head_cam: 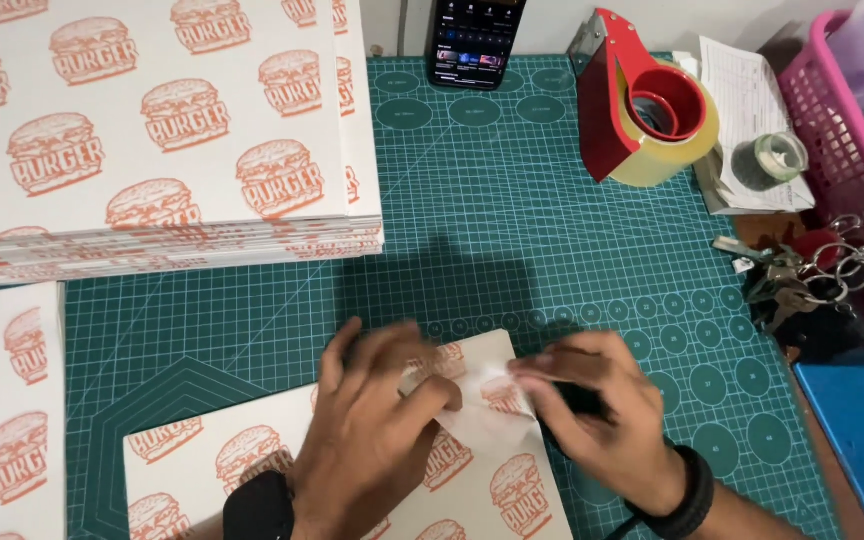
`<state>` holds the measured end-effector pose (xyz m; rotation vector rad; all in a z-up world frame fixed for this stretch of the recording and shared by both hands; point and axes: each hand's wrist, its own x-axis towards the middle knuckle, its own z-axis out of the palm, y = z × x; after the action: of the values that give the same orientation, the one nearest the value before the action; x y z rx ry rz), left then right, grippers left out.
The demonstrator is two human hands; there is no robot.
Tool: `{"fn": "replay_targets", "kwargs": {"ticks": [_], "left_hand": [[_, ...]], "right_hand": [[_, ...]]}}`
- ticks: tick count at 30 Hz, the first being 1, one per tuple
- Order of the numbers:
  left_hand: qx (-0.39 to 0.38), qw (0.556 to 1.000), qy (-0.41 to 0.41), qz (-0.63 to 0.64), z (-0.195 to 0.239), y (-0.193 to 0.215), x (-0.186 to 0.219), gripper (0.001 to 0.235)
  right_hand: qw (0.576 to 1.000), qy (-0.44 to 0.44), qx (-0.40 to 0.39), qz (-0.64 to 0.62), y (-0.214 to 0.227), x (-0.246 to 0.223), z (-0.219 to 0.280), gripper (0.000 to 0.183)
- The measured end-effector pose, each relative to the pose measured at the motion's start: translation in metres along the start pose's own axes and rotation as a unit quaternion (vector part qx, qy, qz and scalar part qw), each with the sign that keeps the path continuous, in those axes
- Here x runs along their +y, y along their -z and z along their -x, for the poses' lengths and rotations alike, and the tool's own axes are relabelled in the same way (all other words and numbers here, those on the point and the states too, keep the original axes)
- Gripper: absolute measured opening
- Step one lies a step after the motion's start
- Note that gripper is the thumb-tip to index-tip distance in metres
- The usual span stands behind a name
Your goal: Folding and stacking printed burger wrapping papers on a workstation.
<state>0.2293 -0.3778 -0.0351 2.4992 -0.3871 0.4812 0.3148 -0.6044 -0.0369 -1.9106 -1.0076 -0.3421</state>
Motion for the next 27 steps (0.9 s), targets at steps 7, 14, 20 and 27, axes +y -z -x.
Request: {"fn": "replay_targets", "kwargs": {"ticks": [7, 14, 20, 27], "left_hand": [[0.03, 0.999, -0.016, 0.01, -0.002, 0.001, 0.001, 0.04], [0.037, 0.999, -0.013, -0.011, -0.006, 0.005, 0.006, 0.019], [0.061, 0.998, -0.027, -0.008, -0.007, 0.004, 0.007, 0.028], [0.02, 0.999, -0.008, -0.025, -0.002, 0.0, 0.003, 0.011]], "right_hand": [[0.993, -0.026, -0.081, 0.086, -0.002, 0.004, -0.008, 0.039], [1.0, 0.002, -0.019, 0.001, 0.001, 0.004, 0.002, 0.02], [0.989, -0.098, -0.073, 0.08, -0.001, 0.001, -0.006, 0.024], [0.997, -0.069, -0.045, -0.008, 0.005, 0.0, -0.003, 0.017]]}}
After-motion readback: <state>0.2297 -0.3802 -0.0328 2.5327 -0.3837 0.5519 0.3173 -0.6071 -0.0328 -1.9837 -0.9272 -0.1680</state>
